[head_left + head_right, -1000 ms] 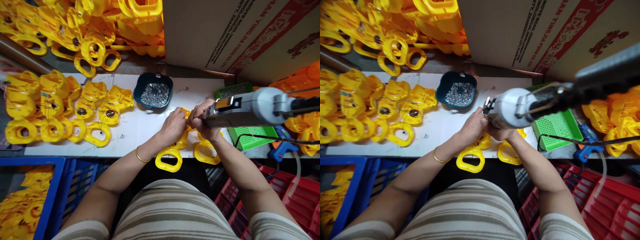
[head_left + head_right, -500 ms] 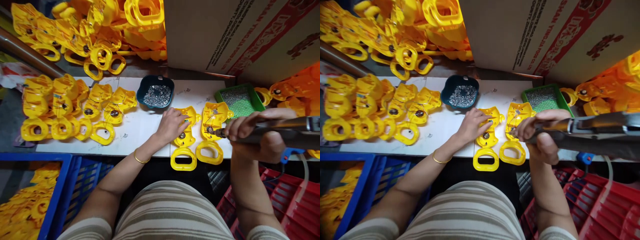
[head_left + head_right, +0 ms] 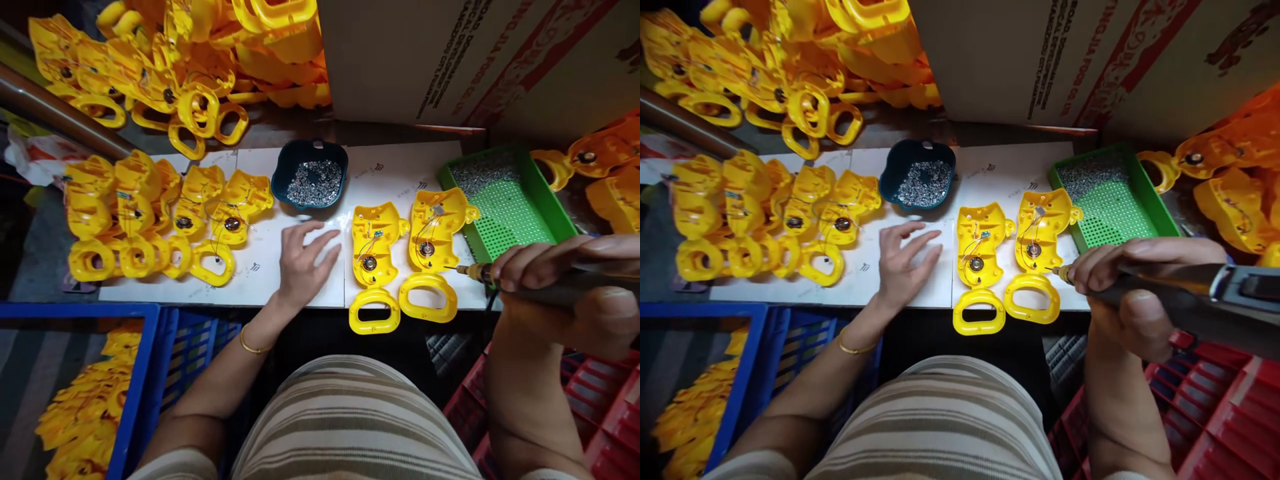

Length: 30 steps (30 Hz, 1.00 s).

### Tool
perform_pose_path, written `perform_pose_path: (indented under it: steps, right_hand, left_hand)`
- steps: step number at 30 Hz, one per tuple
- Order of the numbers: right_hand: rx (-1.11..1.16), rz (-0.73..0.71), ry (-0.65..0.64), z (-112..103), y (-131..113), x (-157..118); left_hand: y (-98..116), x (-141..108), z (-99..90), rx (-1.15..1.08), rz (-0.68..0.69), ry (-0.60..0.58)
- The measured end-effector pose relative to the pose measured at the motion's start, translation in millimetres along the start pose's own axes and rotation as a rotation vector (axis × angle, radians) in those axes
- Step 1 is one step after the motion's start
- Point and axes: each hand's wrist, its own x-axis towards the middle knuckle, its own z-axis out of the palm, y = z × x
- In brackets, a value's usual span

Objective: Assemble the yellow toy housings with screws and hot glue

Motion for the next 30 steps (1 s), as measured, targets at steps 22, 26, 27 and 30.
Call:
perform_pose_path:
  steps: [22, 26, 27, 30]
  right_hand:
    - [0.054, -0.007, 0.172, -0.8, -0.5, -1.6]
    - [0.058, -0.025, 0.164, -6.7, 2.2, 2.9]
    - [0.070, -0.037, 0.167, -7.6, 3.5, 5.3]
    - [0.115, -0.058, 0.167, -9.2, 7.2, 12.6]
  left_hand:
    - [68.8, 106.8, 66.5, -0.141, 0.405, -0.270]
    - [77.7, 110.3, 76.9, -0.080, 0.329, -0.341]
    - [79.4, 111.3, 77.7, -0.089, 0.310, -0.358]
    - [84.6, 111.9, 78.7, -0.173, 0.267, -0.357]
